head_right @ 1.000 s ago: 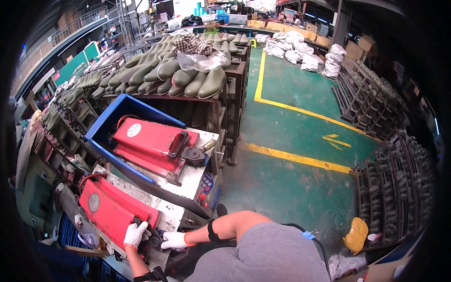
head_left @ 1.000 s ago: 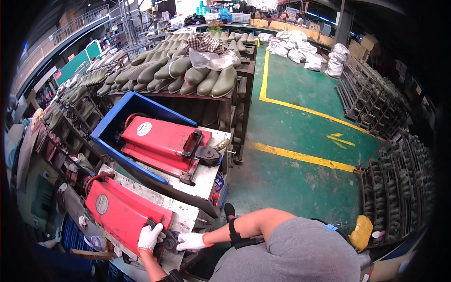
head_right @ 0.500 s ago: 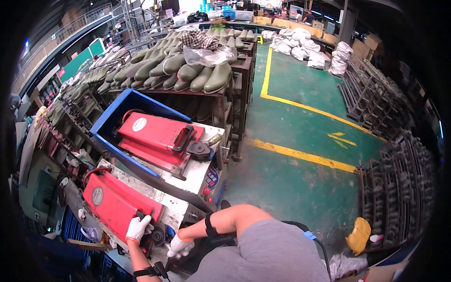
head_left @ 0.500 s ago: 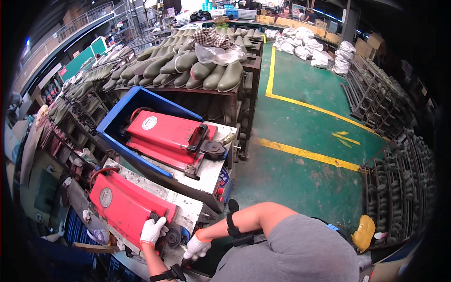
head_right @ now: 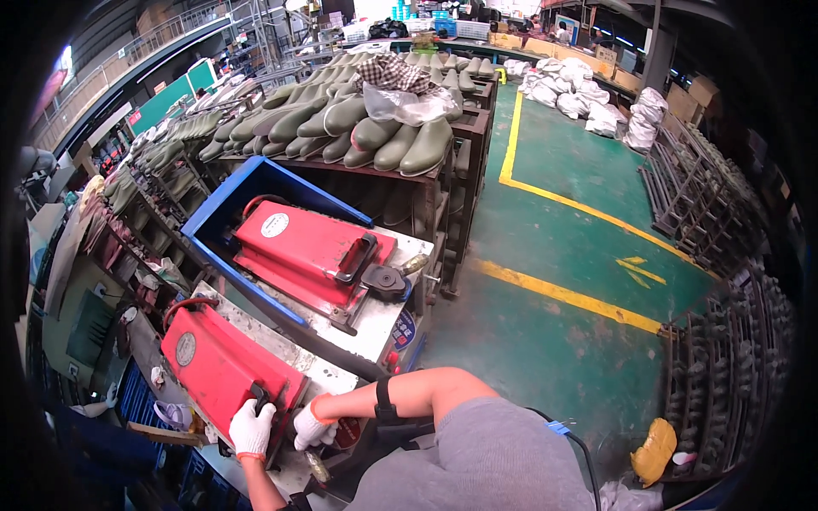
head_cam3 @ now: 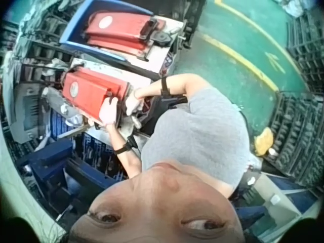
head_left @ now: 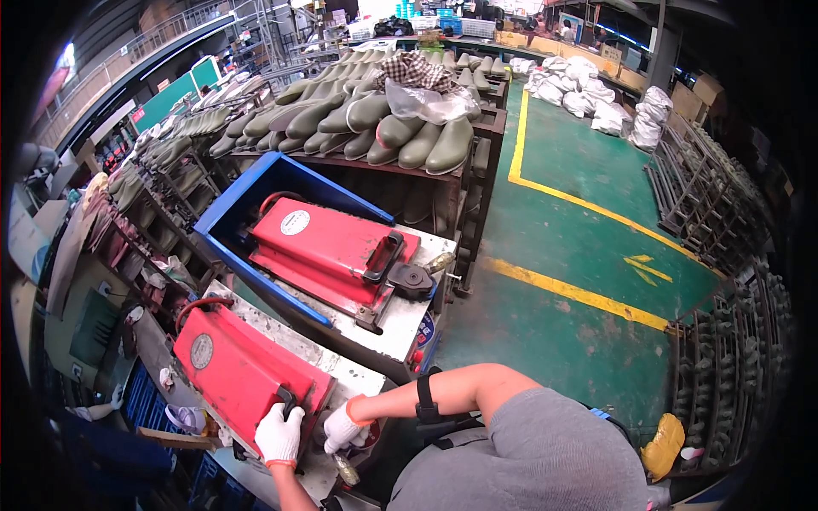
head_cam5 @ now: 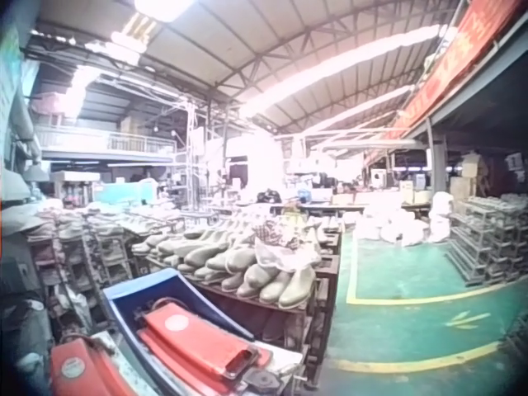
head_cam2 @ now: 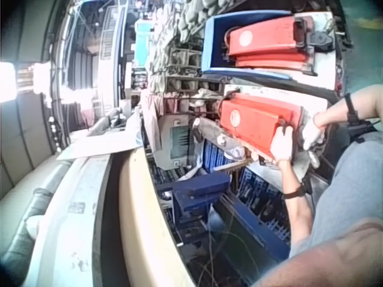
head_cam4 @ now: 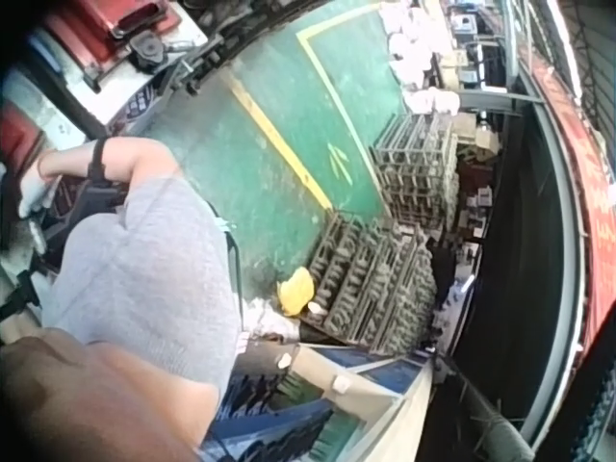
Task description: Operating a hydraulic press machine to process shoe soles or components during manufacturing.
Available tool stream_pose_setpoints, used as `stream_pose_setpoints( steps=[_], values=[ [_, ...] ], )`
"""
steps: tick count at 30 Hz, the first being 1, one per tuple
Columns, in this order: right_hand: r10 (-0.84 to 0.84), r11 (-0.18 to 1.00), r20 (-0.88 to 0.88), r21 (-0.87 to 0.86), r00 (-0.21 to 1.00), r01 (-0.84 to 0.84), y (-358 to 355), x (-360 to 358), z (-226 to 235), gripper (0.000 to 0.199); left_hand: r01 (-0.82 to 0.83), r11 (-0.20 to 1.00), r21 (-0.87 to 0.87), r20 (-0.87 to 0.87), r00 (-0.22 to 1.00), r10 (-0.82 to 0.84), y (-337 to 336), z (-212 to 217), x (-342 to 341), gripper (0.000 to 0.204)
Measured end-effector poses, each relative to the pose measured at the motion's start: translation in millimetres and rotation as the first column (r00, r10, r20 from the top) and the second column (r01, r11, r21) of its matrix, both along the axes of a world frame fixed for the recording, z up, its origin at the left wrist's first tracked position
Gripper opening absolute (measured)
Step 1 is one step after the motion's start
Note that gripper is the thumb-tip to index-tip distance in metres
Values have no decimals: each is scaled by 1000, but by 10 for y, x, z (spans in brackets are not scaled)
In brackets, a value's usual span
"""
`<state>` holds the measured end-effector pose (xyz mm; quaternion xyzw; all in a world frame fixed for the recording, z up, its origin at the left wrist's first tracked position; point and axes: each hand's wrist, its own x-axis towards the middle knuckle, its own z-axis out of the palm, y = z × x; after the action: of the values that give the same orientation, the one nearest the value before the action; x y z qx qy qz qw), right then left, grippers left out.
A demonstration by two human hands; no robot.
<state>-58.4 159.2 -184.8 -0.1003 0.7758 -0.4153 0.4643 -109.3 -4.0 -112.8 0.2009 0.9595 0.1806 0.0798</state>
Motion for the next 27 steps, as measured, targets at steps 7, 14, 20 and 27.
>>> stream_pose_setpoints(
  steps=[7, 14, 20, 27],
  values=[
    [-118, 965, -137, -251, 983, 81, 115, -548, 69, 40, 42, 950, 310, -320, 945, 63, -90, 930, -211, 32],
    [-326, 871, -799, -47, 505, 490, -326, -1145, 61, 64, -14, 1000, 3, -827, 561, 10, -251, 1448, -500, 68],
    [-174, 860, -722, 219, 670, 460, -775, -1399, 88, 109, -95, 995, -25, -884, 467, 22, -325, 1467, -586, 52],
    [-10, 767, -704, 450, 710, 456, -1090, -1446, 126, 117, -76, 997, 6, -888, 459, 40, -334, 1377, -518, 45]
  ],
)
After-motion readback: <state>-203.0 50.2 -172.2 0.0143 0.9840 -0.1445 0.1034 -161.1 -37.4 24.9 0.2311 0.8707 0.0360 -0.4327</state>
